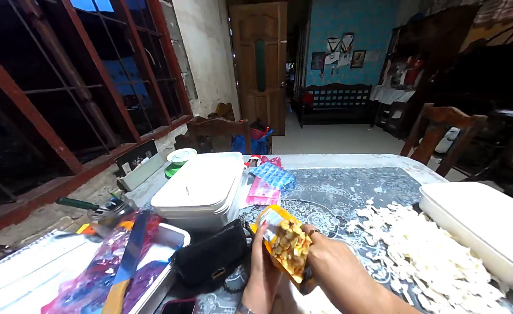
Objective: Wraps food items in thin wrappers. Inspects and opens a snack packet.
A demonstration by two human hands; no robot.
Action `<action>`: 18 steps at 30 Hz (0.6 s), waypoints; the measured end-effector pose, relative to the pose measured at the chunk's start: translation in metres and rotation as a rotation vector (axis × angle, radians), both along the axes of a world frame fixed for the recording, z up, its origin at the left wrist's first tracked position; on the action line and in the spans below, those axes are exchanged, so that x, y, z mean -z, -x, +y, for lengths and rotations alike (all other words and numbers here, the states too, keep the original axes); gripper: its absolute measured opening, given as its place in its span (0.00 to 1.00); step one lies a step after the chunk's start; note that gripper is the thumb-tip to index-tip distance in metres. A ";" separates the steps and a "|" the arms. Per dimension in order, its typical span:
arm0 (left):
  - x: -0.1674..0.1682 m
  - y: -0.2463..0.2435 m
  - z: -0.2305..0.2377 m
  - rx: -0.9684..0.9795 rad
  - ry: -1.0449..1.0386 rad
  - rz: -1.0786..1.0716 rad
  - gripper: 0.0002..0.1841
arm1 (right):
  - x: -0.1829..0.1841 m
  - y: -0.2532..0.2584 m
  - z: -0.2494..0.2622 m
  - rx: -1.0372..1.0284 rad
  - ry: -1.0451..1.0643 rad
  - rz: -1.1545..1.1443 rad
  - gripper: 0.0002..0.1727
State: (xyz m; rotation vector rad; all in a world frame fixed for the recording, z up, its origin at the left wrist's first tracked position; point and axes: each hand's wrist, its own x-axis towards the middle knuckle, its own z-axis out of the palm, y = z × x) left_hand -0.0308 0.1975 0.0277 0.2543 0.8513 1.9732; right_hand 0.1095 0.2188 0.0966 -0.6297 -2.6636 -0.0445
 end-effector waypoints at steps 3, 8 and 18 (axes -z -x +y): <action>0.003 0.002 0.011 -0.042 -0.020 0.092 0.18 | 0.006 -0.012 0.010 -0.090 -0.215 0.270 0.07; 0.031 0.008 -0.018 0.127 -0.188 0.206 0.20 | 0.010 -0.056 0.049 -0.561 0.396 0.622 0.30; 0.005 -0.033 -0.001 0.257 -0.030 0.556 0.31 | 0.064 -0.052 0.083 -0.239 0.750 0.721 0.43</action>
